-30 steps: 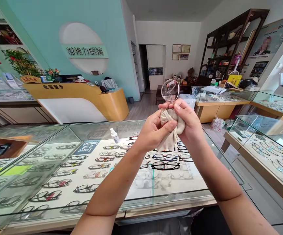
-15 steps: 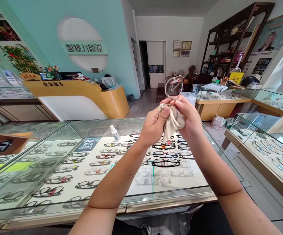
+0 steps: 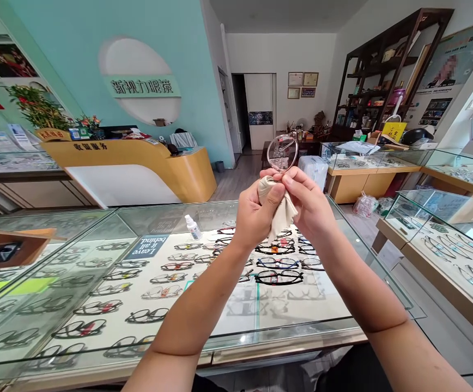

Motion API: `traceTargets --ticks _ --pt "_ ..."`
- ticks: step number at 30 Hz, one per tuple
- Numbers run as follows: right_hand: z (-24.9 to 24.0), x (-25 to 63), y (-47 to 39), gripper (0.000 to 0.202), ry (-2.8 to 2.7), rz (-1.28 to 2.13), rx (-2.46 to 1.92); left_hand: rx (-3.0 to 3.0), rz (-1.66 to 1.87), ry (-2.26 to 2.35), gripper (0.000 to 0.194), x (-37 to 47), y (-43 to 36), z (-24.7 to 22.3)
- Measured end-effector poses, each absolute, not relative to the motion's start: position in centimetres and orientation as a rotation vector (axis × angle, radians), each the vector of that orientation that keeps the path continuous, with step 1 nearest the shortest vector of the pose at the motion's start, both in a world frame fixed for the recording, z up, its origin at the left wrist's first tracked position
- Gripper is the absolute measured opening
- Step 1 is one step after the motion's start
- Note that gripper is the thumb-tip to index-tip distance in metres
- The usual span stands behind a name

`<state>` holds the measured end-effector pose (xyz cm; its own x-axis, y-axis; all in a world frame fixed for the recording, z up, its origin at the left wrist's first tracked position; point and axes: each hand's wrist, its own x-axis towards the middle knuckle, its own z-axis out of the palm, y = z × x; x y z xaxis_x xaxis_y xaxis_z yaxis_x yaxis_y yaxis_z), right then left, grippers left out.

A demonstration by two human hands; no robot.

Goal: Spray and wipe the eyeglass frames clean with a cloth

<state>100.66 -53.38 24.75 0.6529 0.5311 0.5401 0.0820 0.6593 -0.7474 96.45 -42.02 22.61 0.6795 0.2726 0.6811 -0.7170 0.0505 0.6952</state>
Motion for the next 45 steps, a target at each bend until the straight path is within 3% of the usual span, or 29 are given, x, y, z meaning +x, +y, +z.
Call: traceTargets --ticks 4,11,23,36,45 --pt "24.6 101.3 -53.3 0.04 -0.848 0.3 -0.871 1.332 0.863 -0.384 0.059 97.0 -41.9 22.5" --pt "24.5 102.8 -53.8 0.031 -0.883 0.271 -0.851 1.528 0.492 -0.502 0.062 96.4 -39.0 23.5" --pt "25.8 104.4 -57.2 0.028 -1.149 0.416 -1.131 1.475 0.765 -0.341 0.063 96.5 -37.3 23.8" --pt "26.4 104.1 -58.1 0.03 -1.022 0.606 -1.137 1.436 0.48 -0.459 0.046 95.7 -36.6 24.6" --pt "25.2 103.8 -56.7 0.046 -1.217 0.705 -1.191 1.434 0.942 -0.339 0.059 95.7 -40.0 23.6"
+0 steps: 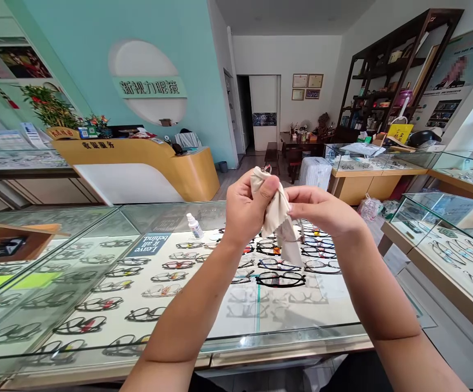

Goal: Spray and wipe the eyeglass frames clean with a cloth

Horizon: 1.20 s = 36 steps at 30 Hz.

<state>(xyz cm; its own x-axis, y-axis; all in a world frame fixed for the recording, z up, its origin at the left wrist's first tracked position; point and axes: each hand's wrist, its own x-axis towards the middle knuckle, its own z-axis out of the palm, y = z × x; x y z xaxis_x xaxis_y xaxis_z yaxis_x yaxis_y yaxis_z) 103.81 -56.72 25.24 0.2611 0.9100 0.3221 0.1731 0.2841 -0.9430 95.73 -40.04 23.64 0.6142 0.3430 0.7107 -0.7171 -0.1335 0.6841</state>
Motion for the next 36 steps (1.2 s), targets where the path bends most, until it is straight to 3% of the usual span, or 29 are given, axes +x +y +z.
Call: traceTargets --ticks 3,7,13,24,31,36 --pt "25.3 103.6 -56.6 0.04 -1.192 0.681 -1.167 1.417 1.006 -0.292 0.061 95.8 -39.6 23.5" --pt "25.9 103.9 -57.4 0.03 -1.072 0.548 -1.164 1.376 0.816 -0.366 0.054 96.3 -38.6 23.5" --pt "26.3 104.6 -58.2 0.033 -1.0 0.54 -1.176 1.326 0.609 -0.475 0.055 96.6 -38.9 23.4" --pt "25.0 104.4 -57.1 0.041 -1.181 0.664 -1.232 1.298 0.922 -0.341 0.056 96.6 -40.3 23.2" --pt "25.7 105.7 -58.1 0.032 -1.068 0.699 -1.131 1.494 0.472 -0.476 0.052 96.5 -36.9 23.9" --pt "25.5 105.9 -57.6 0.036 -1.052 0.768 -1.108 1.449 0.603 -0.456 0.057 96.8 -38.0 23.5"
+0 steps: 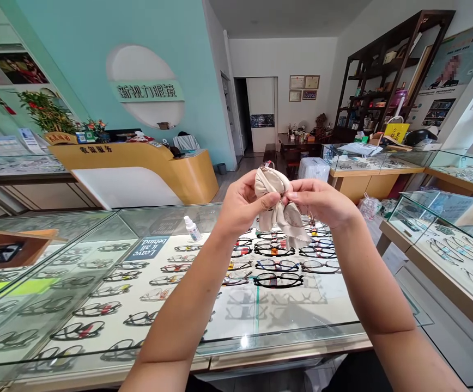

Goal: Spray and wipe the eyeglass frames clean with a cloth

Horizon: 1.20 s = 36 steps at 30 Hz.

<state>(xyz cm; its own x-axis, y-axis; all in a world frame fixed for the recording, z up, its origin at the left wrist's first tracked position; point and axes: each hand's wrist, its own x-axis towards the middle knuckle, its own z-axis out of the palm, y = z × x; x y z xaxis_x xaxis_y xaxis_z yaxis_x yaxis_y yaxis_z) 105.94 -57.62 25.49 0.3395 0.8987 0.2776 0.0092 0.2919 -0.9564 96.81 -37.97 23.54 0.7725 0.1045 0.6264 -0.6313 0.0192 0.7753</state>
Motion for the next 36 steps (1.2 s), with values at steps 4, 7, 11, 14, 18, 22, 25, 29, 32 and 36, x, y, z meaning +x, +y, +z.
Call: traceTargets --ticks 4,7,11,14,18,22,25,29,32,36 --pt "24.6 105.2 -56.0 0.041 -1.081 0.78 -1.102 1.411 0.879 -0.345 0.056 97.1 -39.5 23.1" --pt "24.4 104.8 -55.4 0.042 -1.107 0.798 -1.09 1.41 1.005 -0.289 0.063 97.0 -39.2 23.2" --pt "25.0 105.2 -56.3 0.036 -1.063 0.746 -1.084 1.479 0.75 -0.384 0.061 96.5 -37.6 23.9" --pt "25.4 105.7 -57.0 0.032 -1.011 0.734 -1.058 1.469 0.56 -0.444 0.056 96.1 -37.2 24.1" --pt "25.0 105.4 -56.5 0.034 -1.043 0.804 -1.014 1.436 0.699 -0.443 0.058 96.1 -38.6 23.9" --pt "24.3 104.5 -55.1 0.039 -1.079 0.871 -1.004 1.427 1.014 -0.327 0.054 96.0 -39.9 23.6" --pt "24.3 104.4 -54.9 0.036 -1.067 0.865 -1.015 1.42 1.065 -0.3 0.061 96.0 -39.4 23.8" --pt "25.0 105.1 -56.1 0.031 -1.024 0.769 -1.046 1.5 0.716 -0.401 0.057 96.0 -37.3 24.4" --pt "25.3 105.4 -56.6 0.032 -1.002 0.726 -1.043 1.492 0.569 -0.437 0.059 96.2 -37.0 24.4" --pt "24.6 105.0 -55.6 0.039 -1.033 0.726 -1.07 1.453 0.776 -0.383 0.055 96.6 -38.5 23.8"
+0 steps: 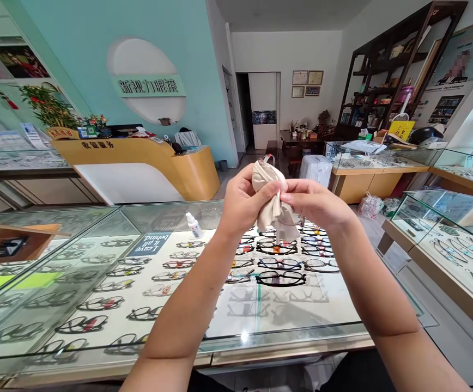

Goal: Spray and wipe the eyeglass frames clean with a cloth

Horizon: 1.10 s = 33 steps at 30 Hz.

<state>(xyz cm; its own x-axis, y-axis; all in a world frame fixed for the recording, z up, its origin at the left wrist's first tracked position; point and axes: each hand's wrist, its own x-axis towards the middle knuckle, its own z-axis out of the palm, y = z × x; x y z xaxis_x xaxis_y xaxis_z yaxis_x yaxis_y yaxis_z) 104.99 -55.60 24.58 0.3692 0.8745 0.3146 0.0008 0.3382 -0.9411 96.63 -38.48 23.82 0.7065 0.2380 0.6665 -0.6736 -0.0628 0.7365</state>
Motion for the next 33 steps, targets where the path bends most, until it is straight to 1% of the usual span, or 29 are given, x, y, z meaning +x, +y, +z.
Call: traceTargets --ticks 2,4,7,10,16,20,22,24,30,31,33 --pt "24.1 104.7 -54.9 0.043 -1.086 0.75 -1.072 1.433 0.93 -0.325 0.056 96.7 -39.2 23.5" --pt "23.8 104.5 -54.4 0.045 -1.128 0.768 -1.07 1.403 1.003 -0.273 0.062 96.8 -39.4 23.3" --pt "24.1 104.4 -54.6 0.04 -1.094 0.734 -1.066 1.356 0.93 -0.267 0.064 96.9 -39.0 23.4" --pt "24.8 104.5 -55.5 0.036 -1.008 0.668 -1.011 1.292 0.825 -0.289 0.059 97.1 -38.1 23.8" --pt "25.6 105.2 -56.9 0.029 -0.924 0.511 -0.953 1.144 0.778 -0.261 0.043 97.4 -36.5 24.4" --pt "25.5 105.5 -57.1 0.025 -0.95 0.469 -0.935 1.125 0.617 -0.253 0.037 97.6 -36.5 24.2" --pt "25.5 105.4 -57.1 0.025 -0.957 0.457 -0.944 1.128 0.529 -0.244 0.039 97.7 -36.8 24.1" --pt "25.5 105.3 -57.1 0.026 -0.959 0.44 -0.96 1.148 0.475 -0.235 0.046 97.7 -37.2 24.1" --pt "25.8 105.1 -57.9 0.022 -0.995 0.425 -0.973 1.276 0.551 -0.163 0.062 96.9 -36.9 25.1" --pt "25.8 105.1 -58.1 0.021 -1.009 0.425 -0.983 1.307 0.538 -0.186 0.062 96.6 -36.7 25.2" --pt "26.0 105.2 -58.5 0.021 -1.033 0.415 -1.015 1.413 0.505 -0.267 0.053 96.0 -36.3 25.4"
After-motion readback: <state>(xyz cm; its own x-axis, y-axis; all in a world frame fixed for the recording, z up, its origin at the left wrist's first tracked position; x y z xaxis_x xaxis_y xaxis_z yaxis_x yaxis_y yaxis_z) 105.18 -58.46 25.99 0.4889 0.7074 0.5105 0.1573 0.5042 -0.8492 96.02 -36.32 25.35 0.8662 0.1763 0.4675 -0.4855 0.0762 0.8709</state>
